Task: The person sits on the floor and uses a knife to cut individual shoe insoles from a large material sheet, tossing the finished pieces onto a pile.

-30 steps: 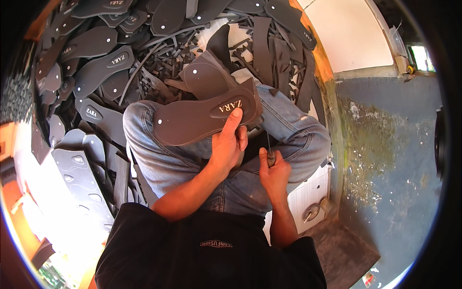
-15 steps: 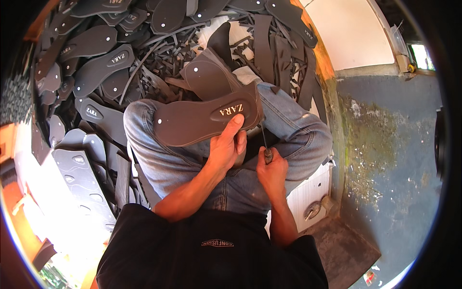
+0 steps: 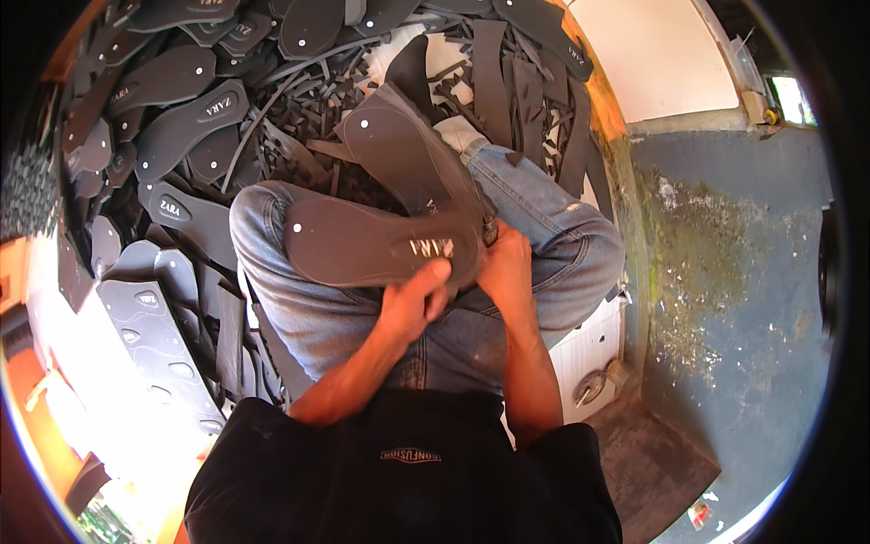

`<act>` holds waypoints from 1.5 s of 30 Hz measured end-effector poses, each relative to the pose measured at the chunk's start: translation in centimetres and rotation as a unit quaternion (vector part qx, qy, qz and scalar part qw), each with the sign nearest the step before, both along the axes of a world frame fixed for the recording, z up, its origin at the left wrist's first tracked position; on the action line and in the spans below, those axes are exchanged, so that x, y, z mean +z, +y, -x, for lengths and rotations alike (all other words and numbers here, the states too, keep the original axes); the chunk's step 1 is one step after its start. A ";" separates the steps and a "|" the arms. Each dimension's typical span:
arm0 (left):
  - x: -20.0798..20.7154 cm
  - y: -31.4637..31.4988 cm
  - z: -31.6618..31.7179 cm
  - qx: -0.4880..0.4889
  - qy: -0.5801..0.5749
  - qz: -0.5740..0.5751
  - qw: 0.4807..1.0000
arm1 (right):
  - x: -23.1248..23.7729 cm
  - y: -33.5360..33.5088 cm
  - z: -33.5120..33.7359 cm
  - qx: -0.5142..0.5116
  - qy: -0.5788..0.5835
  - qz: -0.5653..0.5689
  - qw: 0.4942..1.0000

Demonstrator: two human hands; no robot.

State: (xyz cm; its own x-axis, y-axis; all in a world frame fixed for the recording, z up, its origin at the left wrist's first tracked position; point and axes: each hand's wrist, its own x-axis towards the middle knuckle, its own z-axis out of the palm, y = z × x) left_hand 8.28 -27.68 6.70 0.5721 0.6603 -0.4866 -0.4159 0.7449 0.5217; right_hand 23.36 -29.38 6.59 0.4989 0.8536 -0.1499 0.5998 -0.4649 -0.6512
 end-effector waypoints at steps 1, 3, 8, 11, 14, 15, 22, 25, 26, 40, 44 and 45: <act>0.3 -0.4 0.3 -0.008 -0.002 0.005 1.000 | -0.1 0.2 -0.3 -0.022 0.064 -0.010 0.998; 0.8 -0.2 0.6 -0.015 0.001 0.008 1.000 | -0.1 0.4 -1.0 -0.067 0.190 -0.030 0.979; 0.5 -0.5 1.8 -0.045 0.000 0.023 0.999 | 4.6 -1.9 0.1 -0.129 0.473 -0.069 0.869; 0.7 -0.3 2.0 -0.069 -0.009 0.030 0.997 | 4.2 -3.2 1.8 -0.101 0.469 -0.075 0.875; 1.2 -1.5 0.3 0.008 0.009 0.089 0.996 | 4.1 -3.7 3.2 -0.110 0.365 -0.105 0.919; 1.6 -1.6 0.0 0.032 0.026 0.086 0.995 | 4.0 -3.9 3.7 -0.104 0.329 -0.126 0.930; 2.2 -1.9 0.7 0.055 0.074 0.061 0.994 | 4.0 -7.7 2.8 -0.070 0.220 -0.017 0.973; 2.8 -1.5 0.8 0.058 0.073 0.071 0.993 | 4.1 -9.3 2.4 -0.044 0.091 0.031 0.994; 2.8 -1.5 0.7 0.063 0.072 0.072 0.993 | 3.8 -10.2 2.6 -0.038 0.075 0.049 0.995; 1.1 -2.4 2.3 0.055 0.080 0.037 0.995 | 3.1 -9.5 3.7 0.035 0.077 0.130 0.988; 1.4 -2.9 2.8 0.058 0.089 0.036 0.994 | 2.9 -3.9 3.0 0.116 0.099 0.080 0.985; 1.5 -3.0 3.1 0.063 0.088 0.035 0.994 | 2.9 -2.8 3.2 0.140 0.103 0.049 0.984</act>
